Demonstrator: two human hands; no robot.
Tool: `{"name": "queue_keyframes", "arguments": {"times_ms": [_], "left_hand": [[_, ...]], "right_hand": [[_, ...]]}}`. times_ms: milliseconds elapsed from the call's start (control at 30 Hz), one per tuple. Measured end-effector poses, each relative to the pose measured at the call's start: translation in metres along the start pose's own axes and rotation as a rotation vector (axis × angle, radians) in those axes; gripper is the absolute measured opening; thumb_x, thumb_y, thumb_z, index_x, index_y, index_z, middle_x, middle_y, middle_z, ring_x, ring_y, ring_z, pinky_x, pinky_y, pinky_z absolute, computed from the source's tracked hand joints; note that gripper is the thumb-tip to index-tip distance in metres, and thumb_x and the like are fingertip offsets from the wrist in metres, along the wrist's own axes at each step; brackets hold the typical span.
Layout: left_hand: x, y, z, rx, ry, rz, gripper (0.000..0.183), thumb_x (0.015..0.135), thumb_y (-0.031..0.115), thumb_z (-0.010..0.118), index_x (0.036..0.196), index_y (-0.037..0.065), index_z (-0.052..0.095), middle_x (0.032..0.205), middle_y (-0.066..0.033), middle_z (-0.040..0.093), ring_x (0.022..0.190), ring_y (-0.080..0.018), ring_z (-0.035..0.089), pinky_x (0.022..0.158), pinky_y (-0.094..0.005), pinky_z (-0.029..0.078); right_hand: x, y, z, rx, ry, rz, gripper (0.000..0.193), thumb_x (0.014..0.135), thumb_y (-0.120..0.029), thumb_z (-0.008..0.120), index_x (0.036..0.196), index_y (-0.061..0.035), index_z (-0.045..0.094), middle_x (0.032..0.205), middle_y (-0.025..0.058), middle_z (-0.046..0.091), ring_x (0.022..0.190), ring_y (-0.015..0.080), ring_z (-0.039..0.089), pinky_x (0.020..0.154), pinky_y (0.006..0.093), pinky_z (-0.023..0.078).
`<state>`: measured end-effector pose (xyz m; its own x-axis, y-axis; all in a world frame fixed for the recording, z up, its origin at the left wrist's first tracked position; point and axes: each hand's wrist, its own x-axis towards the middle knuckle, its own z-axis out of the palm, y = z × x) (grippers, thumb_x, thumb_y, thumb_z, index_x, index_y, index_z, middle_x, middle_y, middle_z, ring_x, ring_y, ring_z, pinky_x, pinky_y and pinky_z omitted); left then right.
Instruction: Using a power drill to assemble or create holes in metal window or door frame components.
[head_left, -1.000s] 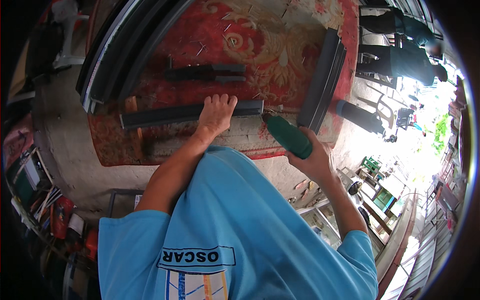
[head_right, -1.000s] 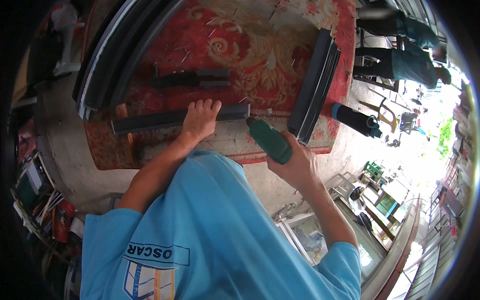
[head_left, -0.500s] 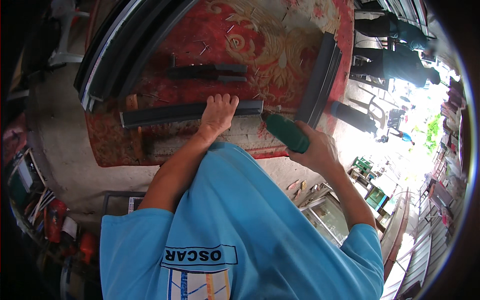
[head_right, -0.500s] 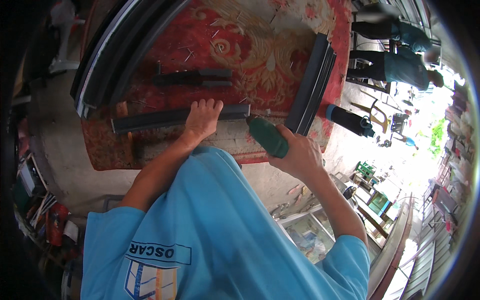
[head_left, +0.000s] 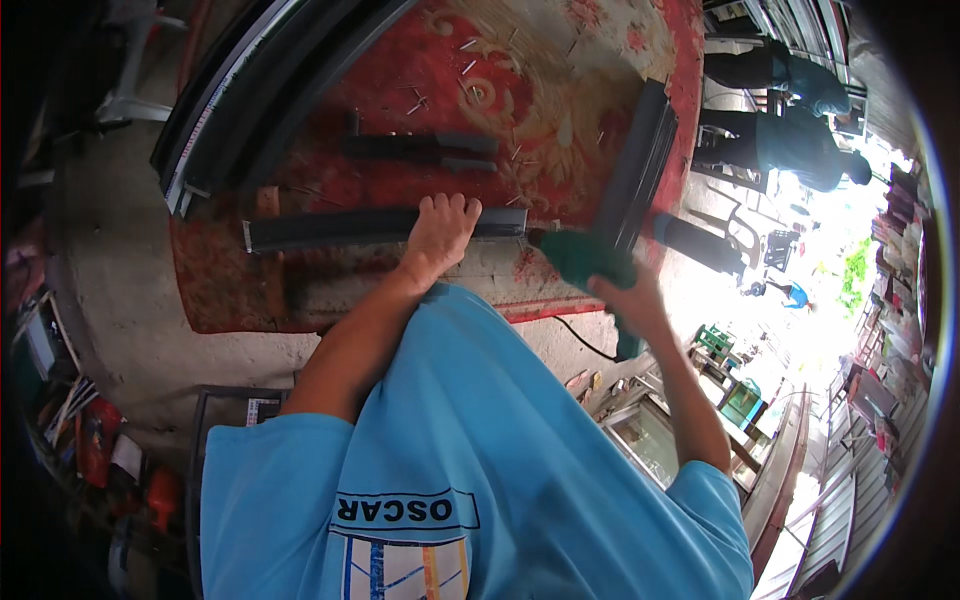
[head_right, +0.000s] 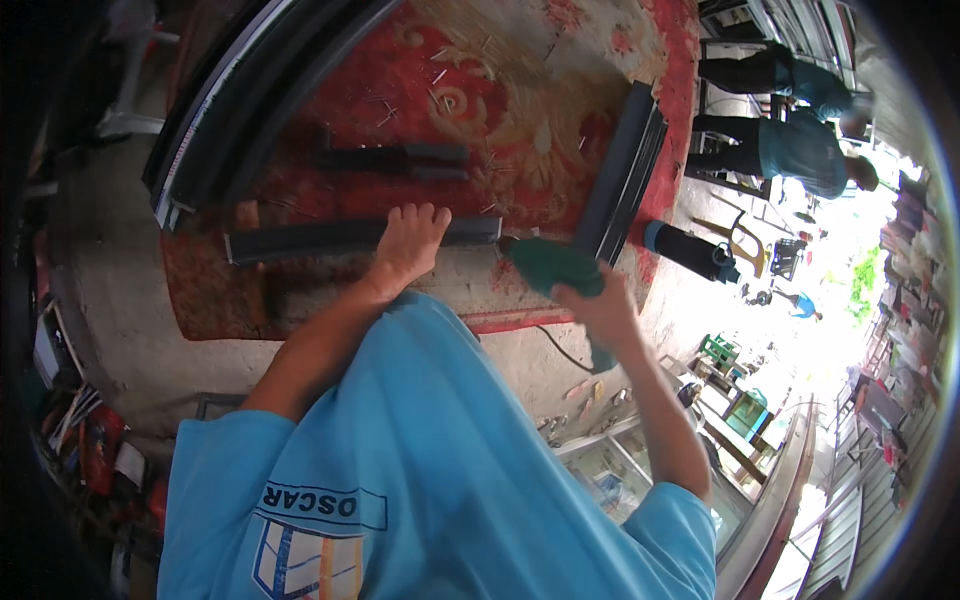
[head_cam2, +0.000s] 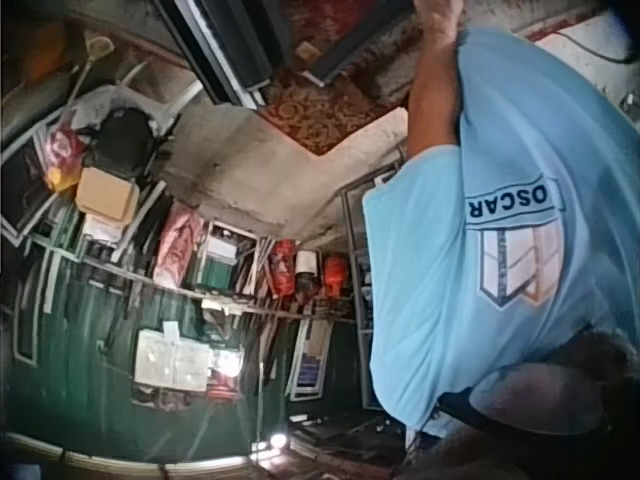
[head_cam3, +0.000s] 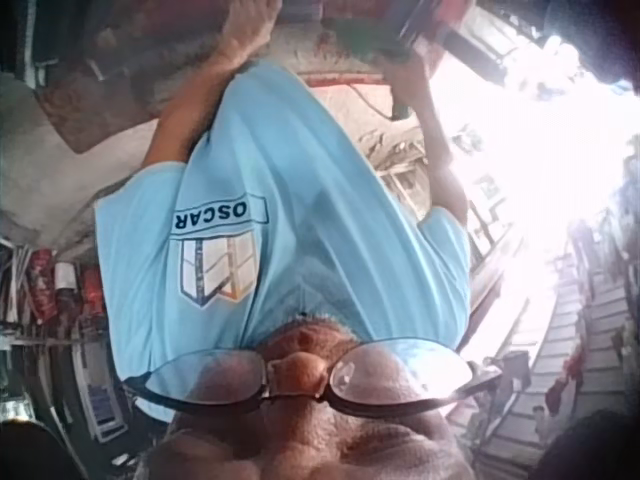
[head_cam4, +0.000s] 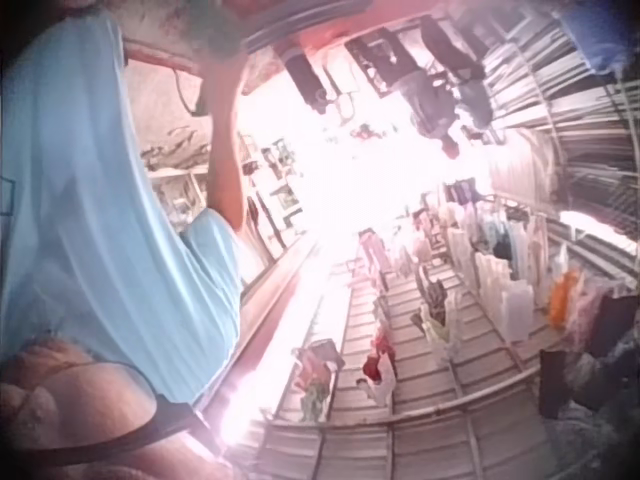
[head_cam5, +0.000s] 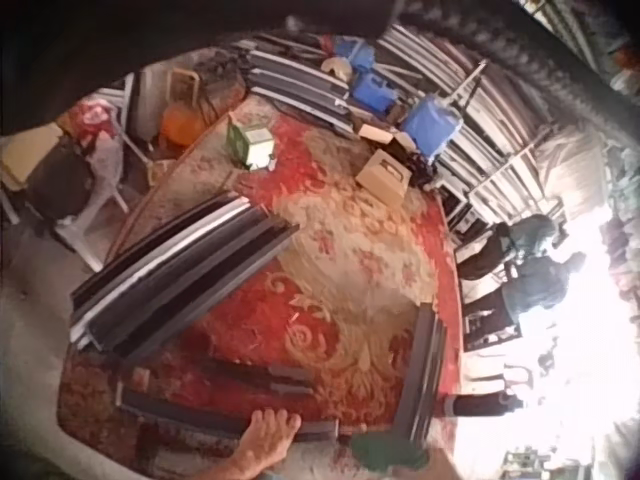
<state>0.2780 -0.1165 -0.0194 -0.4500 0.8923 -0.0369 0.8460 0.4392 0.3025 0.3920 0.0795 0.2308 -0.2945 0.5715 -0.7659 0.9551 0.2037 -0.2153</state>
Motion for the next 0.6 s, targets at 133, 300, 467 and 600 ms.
{"name": "queue_keyframes", "arguments": {"times_ms": [133, 300, 467, 600], "left_hand": [[0.001, 0.001, 0.0, -0.016, -0.018, -0.008, 0.043, 0.081, 0.016, 0.073, 0.122, 0.013, 0.061, 0.099, -0.0052, 0.062, 0.091, -0.0234, 0.061, 0.076, -0.0416, 0.046], [0.003, 0.0, -0.003, -0.05, -0.06, -0.025, 0.042, 0.081, 0.014, 0.072, 0.121, 0.013, 0.061, 0.101, -0.0059, 0.063, 0.093, -0.0242, 0.062, 0.077, -0.0428, 0.046], [0.004, 0.001, -0.002, -0.075, -0.11, -0.03, 0.041, 0.081, 0.014, 0.071, 0.121, 0.013, 0.061, 0.101, -0.0065, 0.063, 0.093, -0.0251, 0.062, 0.078, -0.0433, 0.046], [0.001, 0.001, 0.0, -0.06, -0.043, -0.018, 0.042, 0.082, 0.014, 0.069, 0.124, 0.012, 0.062, 0.1, -0.0069, 0.061, 0.092, -0.0256, 0.06, 0.078, -0.0436, 0.045]], "right_hand": [[-0.021, 0.003, 0.021, -0.352, 0.119, -0.308, 0.069, 0.079, -0.041, 0.081, 0.137, -0.0123, 0.062, 0.103, 0.0195, 0.077, 0.097, 0.0398, 0.074, 0.087, 0.045, 0.058], [-0.032, -0.002, -0.002, -0.231, 0.139, -0.219, 0.076, 0.076, -0.038, 0.083, 0.141, -0.0062, 0.06, 0.114, 0.0204, 0.076, 0.108, 0.0335, 0.074, 0.096, 0.0418, 0.056], [-0.034, 0.001, 0.001, -0.074, 0.127, -0.264, 0.064, 0.078, -0.022, 0.086, 0.134, 0.0002, 0.063, 0.114, 0.014, 0.075, 0.106, 0.0213, 0.07, 0.097, 0.0368, 0.054], [-0.026, 0.004, 0.005, -0.113, 0.159, -0.259, 0.064, 0.079, -0.021, 0.086, 0.135, 0.0005, 0.062, 0.117, 0.0139, 0.074, 0.107, 0.0211, 0.069, 0.098, 0.0365, 0.053]]}}
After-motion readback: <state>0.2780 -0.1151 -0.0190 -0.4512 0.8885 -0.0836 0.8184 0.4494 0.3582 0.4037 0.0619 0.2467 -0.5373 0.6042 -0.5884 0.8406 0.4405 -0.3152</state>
